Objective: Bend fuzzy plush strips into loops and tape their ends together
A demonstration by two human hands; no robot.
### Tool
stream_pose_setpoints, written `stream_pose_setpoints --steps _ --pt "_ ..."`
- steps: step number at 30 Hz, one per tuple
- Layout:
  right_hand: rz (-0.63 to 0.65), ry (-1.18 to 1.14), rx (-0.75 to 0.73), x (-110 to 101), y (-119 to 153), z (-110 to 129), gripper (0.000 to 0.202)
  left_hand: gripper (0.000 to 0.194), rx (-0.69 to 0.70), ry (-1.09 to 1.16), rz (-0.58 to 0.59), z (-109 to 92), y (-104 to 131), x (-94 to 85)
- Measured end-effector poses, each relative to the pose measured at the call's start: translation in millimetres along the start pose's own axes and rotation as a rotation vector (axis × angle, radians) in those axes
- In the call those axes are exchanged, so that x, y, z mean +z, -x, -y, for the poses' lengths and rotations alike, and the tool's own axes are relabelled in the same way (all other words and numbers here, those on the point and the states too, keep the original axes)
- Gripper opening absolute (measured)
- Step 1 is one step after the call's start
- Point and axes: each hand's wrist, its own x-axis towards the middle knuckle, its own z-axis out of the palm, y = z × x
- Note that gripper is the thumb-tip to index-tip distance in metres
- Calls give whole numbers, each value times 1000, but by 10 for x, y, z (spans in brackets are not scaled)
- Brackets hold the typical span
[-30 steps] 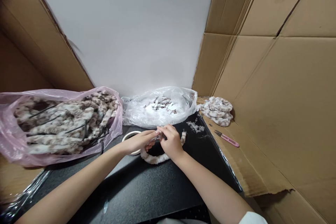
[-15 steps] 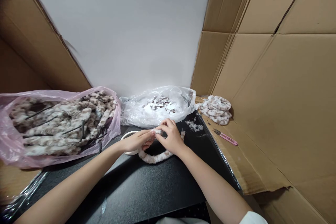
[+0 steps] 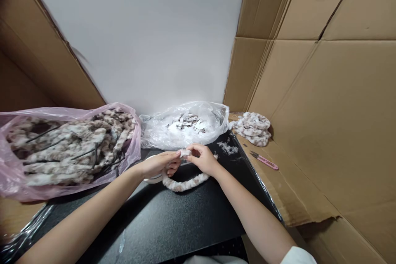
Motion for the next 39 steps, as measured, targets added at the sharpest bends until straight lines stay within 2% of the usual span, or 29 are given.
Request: stream_pose_setpoints --steps 3,6,10,15,18,20,25,29,31,35,39 --pt "-2 18 -38 -11 -1 22 8 48 -5 36 -17 4 -16 4" --pt "5 143 -90 -26 11 75 3 45 -26 -42 -60 -2 -17 4" --pt "41 368 -169 -29 38 139 15 39 -74 -193 -88 9 -3 18" --pt "119 451 -202 -9 57 146 17 52 -88 -252 -125 63 2 87" --pt "130 459 -197 -7 58 136 15 57 -73 -415 -173 78 8 122" --pt "145 462 -190 -8 58 133 15 57 -61 -472 -165 87 8 126" --pt "137 481 -172 -8 59 147 17 54 -37 -482 -153 136 -17 92" --pt "102 429 -103 -16 57 169 12 51 56 -523 -182 131 -31 94" --pt "77 355 -41 -15 59 168 9 49 103 -484 -188 108 -34 106" --pt "63 209 44 18 68 112 31 47 123 -345 -213 67 -40 105" --pt "-10 213 61 31 51 23 18 45 82 -258 -212 53 -36 50"
